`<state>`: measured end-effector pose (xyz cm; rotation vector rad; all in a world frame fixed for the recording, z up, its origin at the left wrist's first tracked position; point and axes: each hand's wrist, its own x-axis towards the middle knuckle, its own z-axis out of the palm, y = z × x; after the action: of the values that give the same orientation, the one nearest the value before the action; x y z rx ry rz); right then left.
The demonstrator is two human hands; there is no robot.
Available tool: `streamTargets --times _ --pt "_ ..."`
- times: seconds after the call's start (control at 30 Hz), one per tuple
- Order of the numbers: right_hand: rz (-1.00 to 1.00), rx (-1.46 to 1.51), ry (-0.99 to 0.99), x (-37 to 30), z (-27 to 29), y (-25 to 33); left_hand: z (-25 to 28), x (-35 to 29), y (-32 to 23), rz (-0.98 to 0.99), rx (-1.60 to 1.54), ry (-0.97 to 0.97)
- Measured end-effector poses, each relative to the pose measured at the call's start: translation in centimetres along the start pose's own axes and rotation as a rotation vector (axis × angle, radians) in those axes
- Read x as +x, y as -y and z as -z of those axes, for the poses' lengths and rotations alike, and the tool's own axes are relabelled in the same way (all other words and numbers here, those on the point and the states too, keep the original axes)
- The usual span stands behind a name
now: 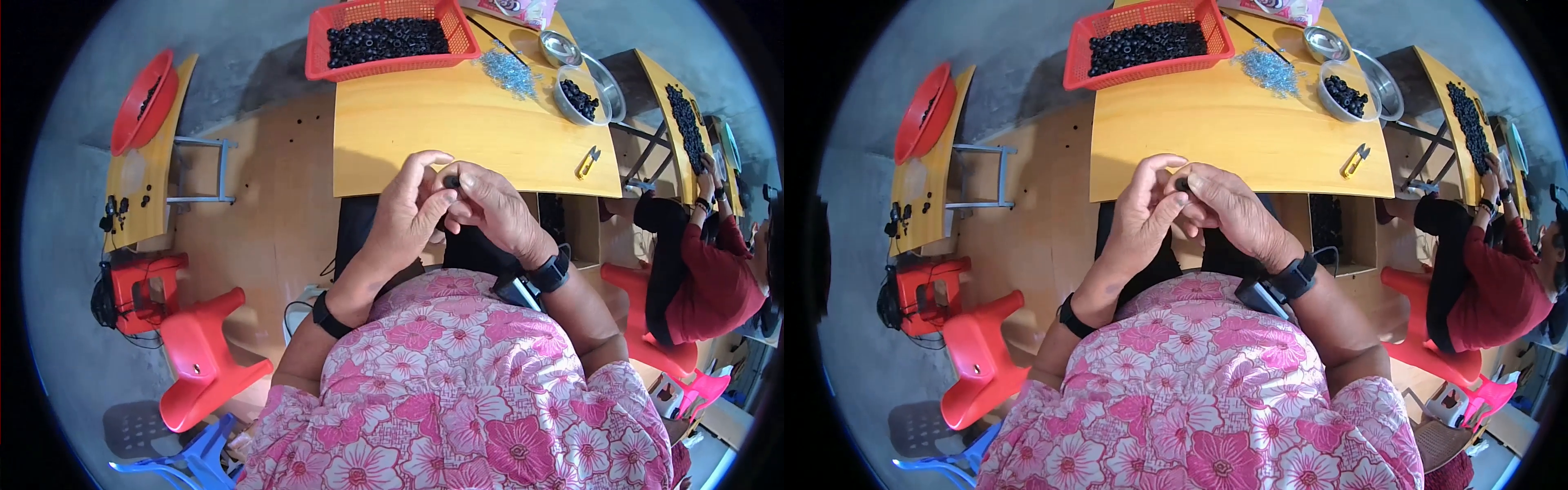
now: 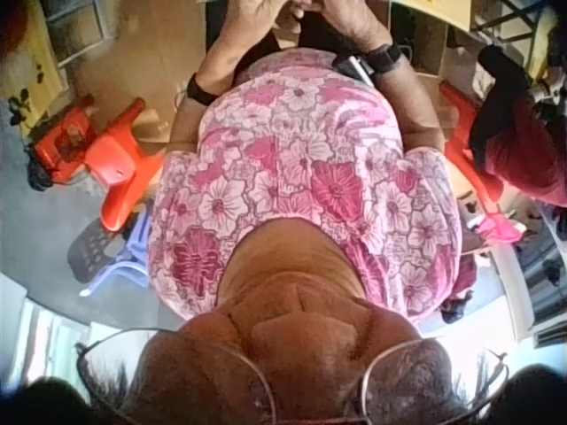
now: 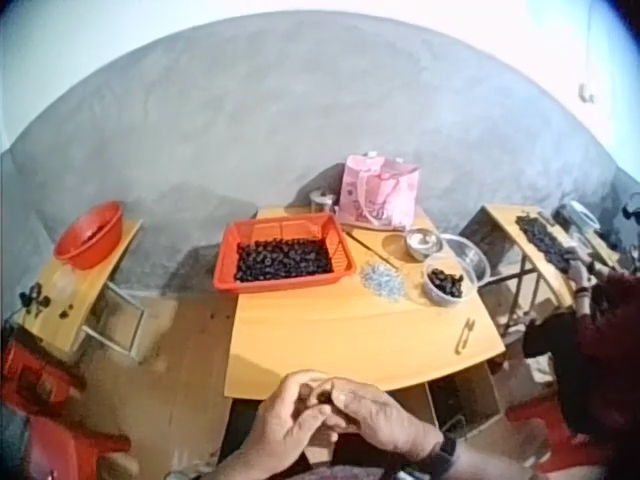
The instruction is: Sorting small black plastic or rubber components on a workbench from a central container into different piles or trays.
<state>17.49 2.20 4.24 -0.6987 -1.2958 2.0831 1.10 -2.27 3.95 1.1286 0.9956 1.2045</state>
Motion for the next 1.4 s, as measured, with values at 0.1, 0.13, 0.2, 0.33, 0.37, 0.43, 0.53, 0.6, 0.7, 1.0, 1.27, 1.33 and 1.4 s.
streamTargets --times 0.1,0.13,0.2,0.33,0.37,0.43,0.53,0.6,0.7,1.0,1.27,1.33,1.4 --pt "-0.044 0.191 -0.008 0.4 -0.5 0.2 1.1 1.0 0.6 -0.334 0.322 -0.028" --pt "-0.043 0.193 -0.009 0.4 -0.3 0.0 1.1 1.0 0.7 -0.335 0.372 -0.066" --pt "-0.046 0.237 0.022 0.6 0.2 -0.3 1.1 1.0 0.7 -0.332 0.361 -0.081" --pt "-0.099 0.163 -0.029 0.5 0.0 0.0 1.3 0.8 1.2 -0.265 0.319 -0.123" --pt "-0.110 0.163 -0.060 0.5 -0.1 0.0 1.3 0.9 1.3 -0.264 0.320 -0.123" --pt "-0.122 0.163 -0.091 0.5 -0.3 0.0 1.4 1.0 1.5 -0.314 0.246 -0.118" --pt "-0.061 0.197 -0.175 0.4 -0.4 0.2 1.1 0.7 0.7 -0.202 0.211 -0.098" --pt "0.068 0.173 -0.170 0.2 -0.5 0.2 0.9 0.3 0.5 -0.141 0.095 -0.084" --pt "0.107 0.184 -0.152 0.4 0.2 -0.3 1.0 0.2 0.7 -0.096 -0.012 -0.066" --pt "0.141 0.131 -0.179 0.5 0.4 -1.0 0.9 0.1 0.5 -0.103 -0.010 -0.073" --pt "0.185 -0.045 -0.222 0.5 0.2 -0.9 1.2 0.2 1.0 -0.132 0.018 -0.096" --pt "0.195 -0.112 -0.227 0.5 0.1 -0.7 1.3 0.1 1.1 -0.116 0.017 -0.097" --pt "0.227 -0.204 -0.230 0.4 0.1 -0.6 1.2 0.1 0.9 -0.114 0.015 -0.097"
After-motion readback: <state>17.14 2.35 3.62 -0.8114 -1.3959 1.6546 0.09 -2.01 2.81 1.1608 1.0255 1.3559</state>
